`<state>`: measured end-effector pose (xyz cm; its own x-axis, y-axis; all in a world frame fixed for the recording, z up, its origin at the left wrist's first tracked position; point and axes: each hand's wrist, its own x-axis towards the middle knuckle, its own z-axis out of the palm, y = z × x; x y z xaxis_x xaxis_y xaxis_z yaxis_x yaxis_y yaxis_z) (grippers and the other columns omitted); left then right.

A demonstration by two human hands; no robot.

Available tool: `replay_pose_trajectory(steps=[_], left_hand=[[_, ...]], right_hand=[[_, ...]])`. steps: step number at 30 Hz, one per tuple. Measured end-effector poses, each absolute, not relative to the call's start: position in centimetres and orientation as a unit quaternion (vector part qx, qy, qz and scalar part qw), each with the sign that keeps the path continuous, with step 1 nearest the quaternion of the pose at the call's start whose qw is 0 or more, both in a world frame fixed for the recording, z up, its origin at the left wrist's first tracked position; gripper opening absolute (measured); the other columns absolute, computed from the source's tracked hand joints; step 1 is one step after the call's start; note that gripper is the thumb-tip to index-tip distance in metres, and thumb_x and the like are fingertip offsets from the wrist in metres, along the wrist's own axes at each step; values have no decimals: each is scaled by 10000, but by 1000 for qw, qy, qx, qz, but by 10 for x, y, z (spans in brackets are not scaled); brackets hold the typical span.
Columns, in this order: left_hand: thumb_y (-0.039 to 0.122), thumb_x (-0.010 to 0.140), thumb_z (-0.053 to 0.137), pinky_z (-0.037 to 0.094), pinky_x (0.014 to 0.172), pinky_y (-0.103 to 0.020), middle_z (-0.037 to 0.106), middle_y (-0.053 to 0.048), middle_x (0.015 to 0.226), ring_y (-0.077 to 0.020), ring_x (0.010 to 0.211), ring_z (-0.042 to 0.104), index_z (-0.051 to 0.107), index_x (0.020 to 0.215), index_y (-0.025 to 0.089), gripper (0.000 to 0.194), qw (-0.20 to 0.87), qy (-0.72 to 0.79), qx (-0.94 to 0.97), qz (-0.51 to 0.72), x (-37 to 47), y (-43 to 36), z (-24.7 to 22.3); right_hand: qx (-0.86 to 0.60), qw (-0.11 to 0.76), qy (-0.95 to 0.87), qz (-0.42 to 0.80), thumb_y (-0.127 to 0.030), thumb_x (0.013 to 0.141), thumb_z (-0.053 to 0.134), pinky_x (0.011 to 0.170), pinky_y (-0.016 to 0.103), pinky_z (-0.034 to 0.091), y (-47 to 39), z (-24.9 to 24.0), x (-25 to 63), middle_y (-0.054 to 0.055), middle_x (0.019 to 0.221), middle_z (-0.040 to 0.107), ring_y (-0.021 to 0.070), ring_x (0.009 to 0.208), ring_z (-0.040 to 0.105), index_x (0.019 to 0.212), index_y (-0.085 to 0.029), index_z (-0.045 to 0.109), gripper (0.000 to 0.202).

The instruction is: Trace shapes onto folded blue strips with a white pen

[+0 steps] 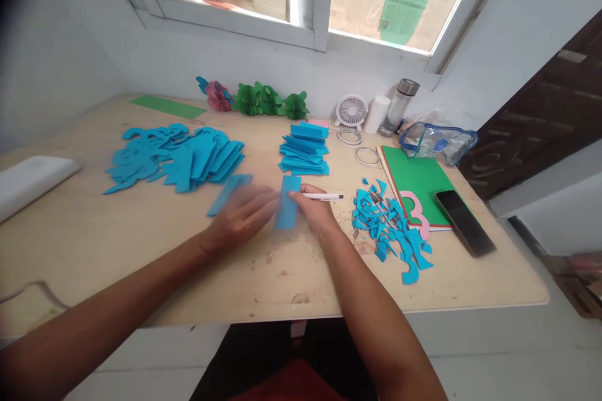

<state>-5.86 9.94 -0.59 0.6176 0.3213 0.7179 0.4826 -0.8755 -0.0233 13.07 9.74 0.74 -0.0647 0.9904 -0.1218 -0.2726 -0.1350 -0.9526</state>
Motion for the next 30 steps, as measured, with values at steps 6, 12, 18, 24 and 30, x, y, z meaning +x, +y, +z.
replay_pose_trajectory(steps=[6, 12, 18, 24, 30], left_hand=[[102, 926, 524, 519, 905, -448, 701, -129, 1179, -251, 1154, 617, 600, 1114, 211, 230, 146, -211, -891, -374, -59, 97, -5], [89, 914, 541, 519, 873, -422, 720, -118, 1120, -247, 1130, 627, 605, 1065, 191, 192, 178, -180, -885, -391, -55, 98, -3], [85, 909, 554, 524, 850, -407, 735, -112, 1063, -243, 1085, 649, 622, 1024, 177, 163, 190, -176, -877, -404, -55, 98, -6], [97, 917, 554, 532, 845, -400, 734, -101, 1072, -234, 1082, 653, 618, 1067, 187, 186, 191, -189, -873, -407, -54, 98, -6], [108, 915, 567, 533, 845, -412, 728, -127, 1068, -247, 1077, 649, 591, 1119, 167, 214, 192, -203, -859, -428, -55, 98, -5]], right_hand=[[-446, 514, -416, 603, -397, 612, 771, 470, 217, 256, 97, 7, 131, -83, 506, 477, 68, 465, 360, 612, -196, 572, 283], [-444, 509, -405, 616, -383, 601, 774, 478, 216, 290, 97, 8, 131, -78, 521, 505, 73, 468, 391, 631, -199, 581, 268], [-443, 504, -423, 609, -387, 619, 763, 481, 225, 283, 97, 7, 132, -77, 520, 478, 80, 481, 375, 630, -206, 577, 260], [-450, 496, -414, 617, -400, 603, 774, 488, 226, 291, 97, 8, 132, -79, 524, 479, 79, 485, 375, 635, -206, 575, 280], [-459, 492, -423, 607, -383, 603, 768, 492, 226, 283, 98, 7, 133, -74, 521, 491, 81, 491, 382, 624, -201, 574, 267]])
